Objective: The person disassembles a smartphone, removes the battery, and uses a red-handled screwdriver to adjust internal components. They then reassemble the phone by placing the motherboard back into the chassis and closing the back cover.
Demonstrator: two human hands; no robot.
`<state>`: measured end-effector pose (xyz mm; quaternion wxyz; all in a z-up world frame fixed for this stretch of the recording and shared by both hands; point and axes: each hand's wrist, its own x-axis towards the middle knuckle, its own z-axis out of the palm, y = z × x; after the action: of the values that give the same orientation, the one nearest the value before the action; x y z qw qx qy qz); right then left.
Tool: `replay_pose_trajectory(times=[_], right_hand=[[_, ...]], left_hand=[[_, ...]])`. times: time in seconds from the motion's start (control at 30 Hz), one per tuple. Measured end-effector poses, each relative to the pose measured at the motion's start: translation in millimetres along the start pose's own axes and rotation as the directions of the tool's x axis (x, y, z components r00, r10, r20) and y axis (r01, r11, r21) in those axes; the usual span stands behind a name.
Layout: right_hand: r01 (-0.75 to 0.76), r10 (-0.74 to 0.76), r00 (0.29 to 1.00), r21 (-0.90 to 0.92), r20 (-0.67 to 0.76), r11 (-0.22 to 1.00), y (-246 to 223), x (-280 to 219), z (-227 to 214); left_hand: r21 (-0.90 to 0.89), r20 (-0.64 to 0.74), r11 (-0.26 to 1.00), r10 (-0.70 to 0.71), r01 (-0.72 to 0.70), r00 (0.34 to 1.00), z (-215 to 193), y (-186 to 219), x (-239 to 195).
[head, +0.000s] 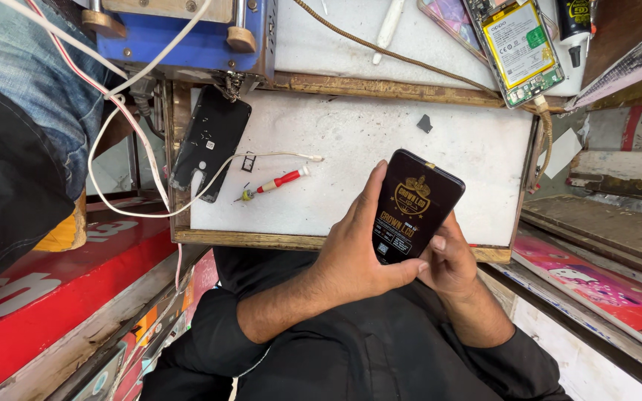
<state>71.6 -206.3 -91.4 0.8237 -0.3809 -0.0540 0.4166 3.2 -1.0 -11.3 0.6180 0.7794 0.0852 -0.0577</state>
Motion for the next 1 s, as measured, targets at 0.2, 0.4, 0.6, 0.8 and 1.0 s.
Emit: replay_pose_trajectory(times=[0.2, 0.4, 0.6, 0.8, 1.0], right_hand=[[-0.002, 0.001, 0.996, 0.010, 0.089, 1.000, 4.6, -2.1, -13.4], [0.023, -0.028, 0.990, 0.041, 0.141, 0.999, 9.7, -1.8, -22.4], [0.022, -0.021, 0.997, -0.017, 0.075, 1.000, 9.1, -1.1, -21.0], [0.047, -0.045, 0.991, -0.016, 0.123, 0.999, 8.6, -0.2, -20.4], [0.059, -0.056, 0.997, -0.060, 0.052, 0.996, 14.0, -3.0, -26.8]], left_hand=[[-0.009, 0.007, 1.000, 0.003, -0.002, 1.000, 0.1, 1.5, -1.9], [-0.039, -0.003, 0.999, 0.007, -0.008, 1.000, 1.0, -0.4, -3.3], [-0.042, -0.016, 0.999, 0.015, -0.015, 1.000, 0.1, -0.5, -3.3], [-0.020, -0.022, 0.999, 0.025, -0.026, 0.999, 1.1, -2.2, -2.8], [-0.035, -0.026, 0.999, 0.028, -0.029, 0.999, 3.9, -5.9, -2.6]])
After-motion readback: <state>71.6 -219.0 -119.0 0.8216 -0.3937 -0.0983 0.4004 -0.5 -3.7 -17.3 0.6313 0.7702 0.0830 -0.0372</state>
